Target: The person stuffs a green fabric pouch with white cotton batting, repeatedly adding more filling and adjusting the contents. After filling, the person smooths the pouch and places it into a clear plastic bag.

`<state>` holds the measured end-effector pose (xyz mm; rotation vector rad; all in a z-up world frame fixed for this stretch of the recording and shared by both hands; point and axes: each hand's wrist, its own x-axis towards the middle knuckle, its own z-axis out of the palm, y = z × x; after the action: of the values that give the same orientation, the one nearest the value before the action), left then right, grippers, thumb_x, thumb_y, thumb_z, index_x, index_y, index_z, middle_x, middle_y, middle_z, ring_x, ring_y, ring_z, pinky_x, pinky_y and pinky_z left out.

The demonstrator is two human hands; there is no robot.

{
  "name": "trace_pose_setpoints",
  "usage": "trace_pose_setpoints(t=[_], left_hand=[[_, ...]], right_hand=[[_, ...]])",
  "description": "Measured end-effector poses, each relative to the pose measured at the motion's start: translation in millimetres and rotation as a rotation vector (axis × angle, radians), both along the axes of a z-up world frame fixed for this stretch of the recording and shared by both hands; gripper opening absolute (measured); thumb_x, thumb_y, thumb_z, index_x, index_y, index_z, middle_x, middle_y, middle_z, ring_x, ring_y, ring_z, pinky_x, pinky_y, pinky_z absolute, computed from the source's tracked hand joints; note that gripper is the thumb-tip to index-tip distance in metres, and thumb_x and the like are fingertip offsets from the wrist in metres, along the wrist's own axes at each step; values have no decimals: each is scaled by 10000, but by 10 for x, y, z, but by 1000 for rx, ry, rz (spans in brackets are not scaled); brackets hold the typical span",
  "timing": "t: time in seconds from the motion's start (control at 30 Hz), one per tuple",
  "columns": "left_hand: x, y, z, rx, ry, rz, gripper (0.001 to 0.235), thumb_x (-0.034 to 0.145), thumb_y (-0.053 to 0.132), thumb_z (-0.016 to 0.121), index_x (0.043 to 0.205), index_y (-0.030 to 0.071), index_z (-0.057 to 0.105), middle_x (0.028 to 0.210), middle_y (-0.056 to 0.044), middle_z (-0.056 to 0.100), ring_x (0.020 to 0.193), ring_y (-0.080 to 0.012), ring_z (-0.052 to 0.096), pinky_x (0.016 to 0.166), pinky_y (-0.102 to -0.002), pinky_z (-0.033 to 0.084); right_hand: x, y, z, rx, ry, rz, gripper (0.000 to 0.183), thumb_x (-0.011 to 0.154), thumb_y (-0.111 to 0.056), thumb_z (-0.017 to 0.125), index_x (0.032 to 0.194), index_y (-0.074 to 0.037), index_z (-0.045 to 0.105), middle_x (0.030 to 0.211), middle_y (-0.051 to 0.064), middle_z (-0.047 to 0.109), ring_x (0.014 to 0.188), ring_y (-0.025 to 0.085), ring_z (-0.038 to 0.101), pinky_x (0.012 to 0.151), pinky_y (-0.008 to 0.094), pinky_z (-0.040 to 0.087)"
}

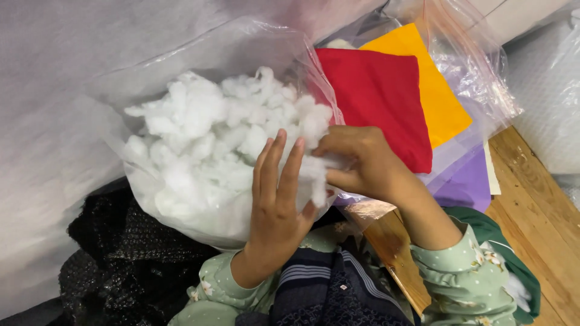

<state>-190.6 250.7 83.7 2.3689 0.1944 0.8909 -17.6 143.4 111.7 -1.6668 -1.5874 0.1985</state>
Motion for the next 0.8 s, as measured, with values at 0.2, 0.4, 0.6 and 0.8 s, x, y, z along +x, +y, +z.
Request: trace_pose_setpoints(t=[0.2,0.4,0.6,0.8], left_hand=[[260,-354,119,-15,-167,-20,727,1127,518,424,1622,32,204,1657,-251,346,1562,-405,446,1293,-521,472],[645,-718,230,-161,-328,-330,563,1233,331,349,1672,75,108,1691,-264,278,1636,-450,392,1399,-537,448],[994,-1361,254,-243,-251,-708,938,936,-146,608,1691,126,121,1674,-224,345,1611,-451,465,1285,-506,559],[1268,-2068,-75,-389,-224,-1081,978,927,-159,675,1682,125,122,1716,-165,299,1627,-369,404,1413,-464,423]], right_hand=[[42,-526,181,28,155,-261,347,784,-377,814,910,-60,747,854,41,722,769,111,634,663,256,459],[33,-1197,194,189,478,-460,442,643,-365,897,945,-91,728,898,-24,720,827,20,602,721,196,507],[-29,-2152,90,348,456,-789,493,656,-413,888,990,-99,706,960,-72,683,858,-13,561,726,168,476],[-347,-2997,-265,441,476,-1016,485,693,-363,896,1040,-82,707,1013,-43,716,900,1,605,774,171,514]])
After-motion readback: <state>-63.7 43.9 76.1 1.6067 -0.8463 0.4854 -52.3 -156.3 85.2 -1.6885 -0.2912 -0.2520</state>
